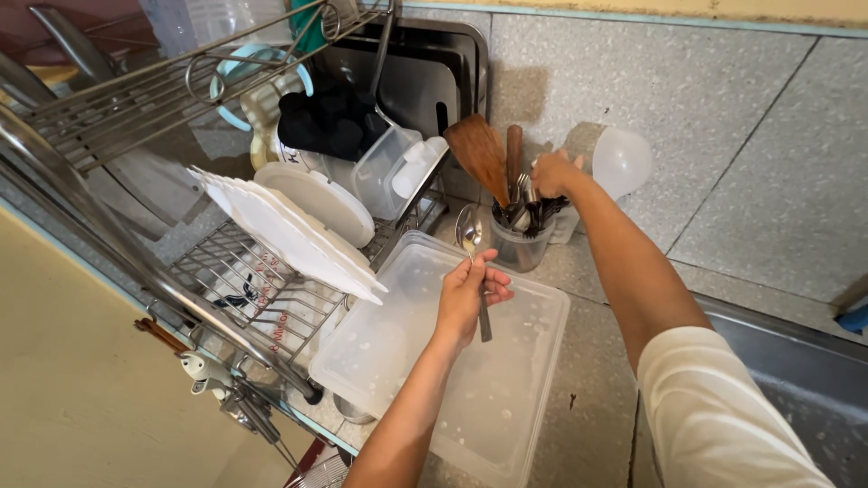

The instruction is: The person is setting three plates and three spoons on a dining table.

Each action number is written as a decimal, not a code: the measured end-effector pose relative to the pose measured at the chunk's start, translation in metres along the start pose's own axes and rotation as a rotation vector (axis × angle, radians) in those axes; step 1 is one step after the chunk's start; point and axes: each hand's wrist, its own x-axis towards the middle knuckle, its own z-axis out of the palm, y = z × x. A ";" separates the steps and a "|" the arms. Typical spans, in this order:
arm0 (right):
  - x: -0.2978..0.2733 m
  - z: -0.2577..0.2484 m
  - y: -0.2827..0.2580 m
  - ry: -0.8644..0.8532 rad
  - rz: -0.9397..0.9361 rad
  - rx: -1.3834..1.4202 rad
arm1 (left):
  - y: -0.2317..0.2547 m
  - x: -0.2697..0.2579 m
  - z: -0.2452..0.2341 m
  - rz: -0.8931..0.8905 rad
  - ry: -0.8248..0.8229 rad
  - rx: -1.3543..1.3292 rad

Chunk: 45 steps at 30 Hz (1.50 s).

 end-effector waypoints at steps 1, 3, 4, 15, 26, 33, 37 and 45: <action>0.004 0.001 0.001 -0.002 -0.001 0.002 | 0.000 -0.001 -0.001 0.001 0.002 0.000; 0.014 0.001 0.003 -0.006 -0.006 0.002 | 0.000 -0.001 -0.002 -0.007 0.006 0.011; 0.002 -0.015 -0.006 -0.006 -0.007 0.001 | 0.000 -0.001 -0.002 -0.006 0.007 0.010; -0.067 -0.151 -0.030 0.445 -0.411 0.201 | -0.002 0.004 0.005 0.026 -0.010 0.087; -0.149 -0.195 -0.087 0.602 -0.776 0.247 | 0.029 0.037 0.013 0.508 0.018 0.243; -0.140 -0.137 -0.115 0.243 -0.675 0.607 | 0.022 0.028 0.021 0.137 -0.153 -0.068; -0.086 -0.091 -0.089 0.173 -0.521 0.738 | 0.027 0.017 0.019 0.078 -0.049 -0.055; -0.035 -0.068 -0.095 -0.023 0.205 0.026 | 0.036 0.007 0.016 0.032 0.021 -0.035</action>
